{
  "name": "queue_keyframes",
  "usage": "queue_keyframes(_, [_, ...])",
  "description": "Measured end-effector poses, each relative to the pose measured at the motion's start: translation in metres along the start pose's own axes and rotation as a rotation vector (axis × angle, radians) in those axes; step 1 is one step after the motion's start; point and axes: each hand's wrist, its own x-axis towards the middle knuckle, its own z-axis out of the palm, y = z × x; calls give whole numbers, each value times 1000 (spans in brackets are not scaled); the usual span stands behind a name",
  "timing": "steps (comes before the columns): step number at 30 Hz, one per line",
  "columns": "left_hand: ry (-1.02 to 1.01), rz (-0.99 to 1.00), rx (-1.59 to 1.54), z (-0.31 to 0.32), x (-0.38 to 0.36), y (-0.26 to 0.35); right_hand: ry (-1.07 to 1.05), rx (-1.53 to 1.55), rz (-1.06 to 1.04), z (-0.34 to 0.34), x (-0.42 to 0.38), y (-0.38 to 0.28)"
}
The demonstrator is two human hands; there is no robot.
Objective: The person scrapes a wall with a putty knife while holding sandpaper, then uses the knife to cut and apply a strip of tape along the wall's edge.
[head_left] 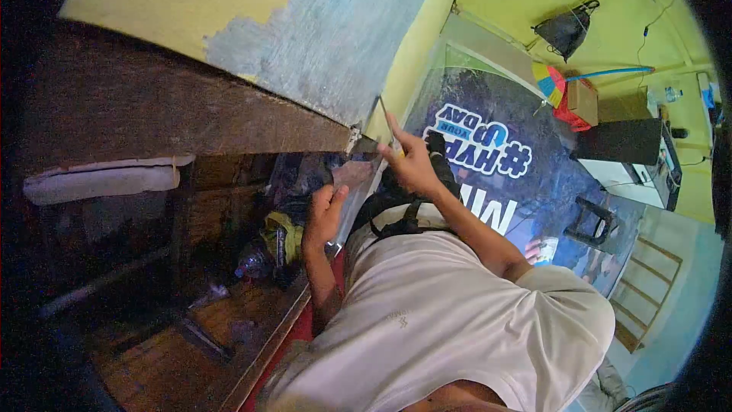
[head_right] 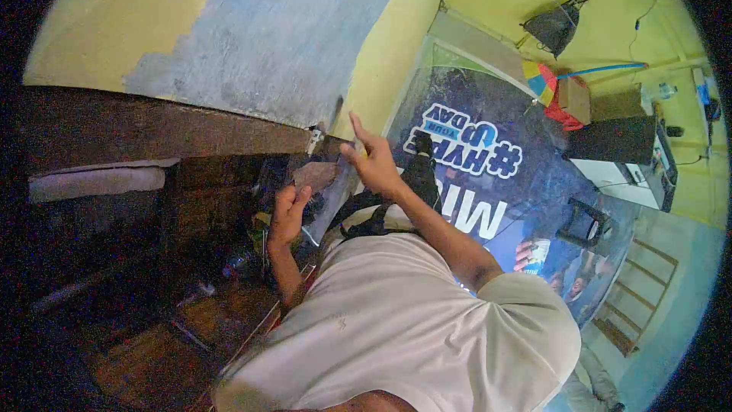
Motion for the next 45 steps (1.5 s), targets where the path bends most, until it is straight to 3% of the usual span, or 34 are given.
queue_keyframes(3, [-47, -82, 41, -4, 1, 38, -4, 4, 33, -2, 0, -12])
queue_keyframes(6, [-29, 1, -114, 9, 6, 34, 51, 37, 40, -6, 10, -16])
queue_keyframes(10, [-102, -17, -12, 7, 11, 20, 86, -130, -259, 3, 10, 5])
queue_keyframes(13, [-102, -19, -3, 8, 8, 29, 42, 58, 80, -12, 17, -15])
queue_keyframes(18, [-111, -16, -30, 8, 8, 64, -3, -4, 50, -9, 11, -8])
queue_keyframes(20, [-149, -64, -7, 6, 11, 36, -16, 39, 111, -14, 12, -11])
queue_keyframes(24, [-205, -102, 10, 6, 12, 55, -45, 50, 176, -19, 10, -26])
queue_keyframes(27, [-161, -29, -104, 13, 12, 46, -47, 59, 165, -15, 7, -27])
queue_keyframes(30, [-268, -220, 158, 4, 13, 38, -40, 109, 302, -16, 13, -32])
queue_keyframes(31, [-245, -190, 80, 5, 11, 38, -80, 117, 433, -20, 13, -45])
queue_keyframes(33, [-195, -125, -80, 10, 8, 38, -128, 80, 429, -22, 11, -47])
queue_keyframes(36, [-128, 2, -75, 13, 7, 43, -118, -9, 180, -20, 7, -31])
queue_keyframes(40, [-201, -119, 53, 6, 6, 53, -115, 59, 308, -23, 18, -47])
queue_keyframes(43, [-177, -83, -66, 11, 5, 48, -86, -21, -68, -9, 4, -18])
queue_keyframes(45, [-159, -70, -58, 11, 3, 42, -80, 20, -13, -12, 6, -22])
